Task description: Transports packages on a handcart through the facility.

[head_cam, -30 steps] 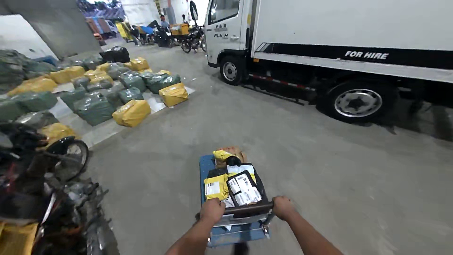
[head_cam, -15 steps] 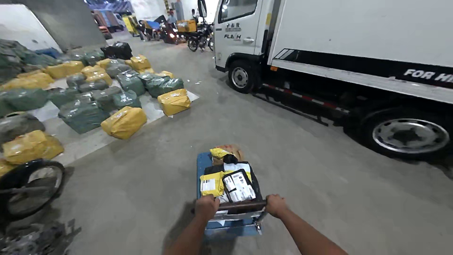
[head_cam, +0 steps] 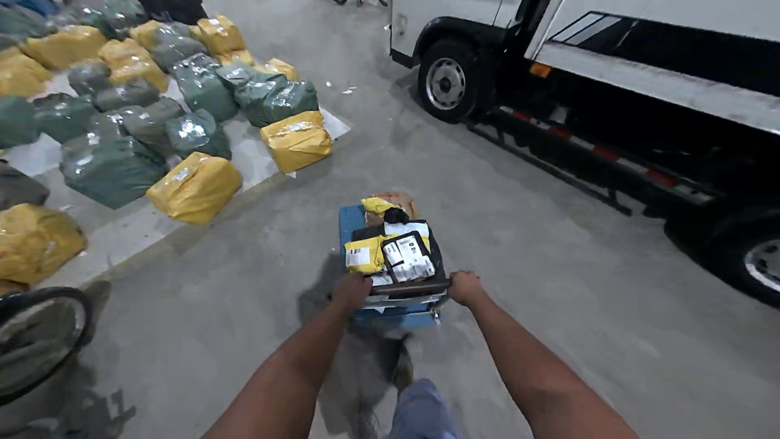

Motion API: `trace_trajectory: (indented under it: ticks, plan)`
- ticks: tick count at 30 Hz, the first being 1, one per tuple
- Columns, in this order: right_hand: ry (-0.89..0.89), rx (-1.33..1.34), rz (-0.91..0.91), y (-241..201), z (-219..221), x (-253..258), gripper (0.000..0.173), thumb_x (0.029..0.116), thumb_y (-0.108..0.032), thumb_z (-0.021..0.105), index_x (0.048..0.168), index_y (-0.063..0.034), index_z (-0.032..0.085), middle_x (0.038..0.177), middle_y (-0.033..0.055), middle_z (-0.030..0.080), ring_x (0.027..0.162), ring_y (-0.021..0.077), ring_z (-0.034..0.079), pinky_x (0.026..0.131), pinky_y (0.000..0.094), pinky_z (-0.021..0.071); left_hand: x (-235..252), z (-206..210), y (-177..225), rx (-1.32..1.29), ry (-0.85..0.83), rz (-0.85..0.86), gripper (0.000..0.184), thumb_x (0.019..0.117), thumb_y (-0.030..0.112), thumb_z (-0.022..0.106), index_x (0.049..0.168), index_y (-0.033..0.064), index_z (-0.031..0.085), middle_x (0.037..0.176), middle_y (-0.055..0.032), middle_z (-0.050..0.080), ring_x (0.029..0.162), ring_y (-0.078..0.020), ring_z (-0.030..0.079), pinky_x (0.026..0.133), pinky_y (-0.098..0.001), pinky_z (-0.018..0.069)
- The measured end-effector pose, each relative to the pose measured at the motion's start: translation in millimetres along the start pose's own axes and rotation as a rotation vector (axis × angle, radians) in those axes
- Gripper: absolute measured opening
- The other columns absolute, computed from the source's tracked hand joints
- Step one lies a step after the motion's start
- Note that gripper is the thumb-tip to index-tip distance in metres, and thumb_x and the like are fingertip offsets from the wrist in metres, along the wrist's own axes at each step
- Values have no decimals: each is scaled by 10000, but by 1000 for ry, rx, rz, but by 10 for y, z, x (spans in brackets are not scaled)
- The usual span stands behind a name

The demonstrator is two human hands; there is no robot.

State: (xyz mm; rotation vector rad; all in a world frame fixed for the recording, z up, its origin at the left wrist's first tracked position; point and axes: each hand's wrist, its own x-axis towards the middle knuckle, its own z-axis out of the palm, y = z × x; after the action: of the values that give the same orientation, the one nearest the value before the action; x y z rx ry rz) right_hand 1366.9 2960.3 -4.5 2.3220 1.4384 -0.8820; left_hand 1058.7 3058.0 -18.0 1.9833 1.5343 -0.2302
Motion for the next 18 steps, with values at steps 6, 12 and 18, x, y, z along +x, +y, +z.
trace_trajectory:
  ticks: [6,12,18]
  plan:
    - [44,33,8,-488,-1269,1654,470,883,-372,697,1181,-9,695,1329,244,618,1319,448,514,1052,705,390,1955,-1070,252,40,27,-46,536,1036,530,371,1204,143,701,1186,-143,709,1146,-345,664,929,-622,518]
    - [11,32,13,-886,-2479,3189,443,882,-325,690,1199,-14,688,1340,229,615,1331,436,506,1063,692,386,3680,-2061,549,67,62,-31,518,1015,500,376,1177,134,705,1174,-138,710,1140,-338,666,924,-608,524]
    - [-6,23,32,-1292,-3713,4845,424,925,-326,653,1229,-33,679,1357,241,602,1339,450,499,1054,692,404,5560,-3083,801,79,66,48,556,1017,519,351,1176,117,700,1188,-145,703,1167,-337,652,952,-604,505]
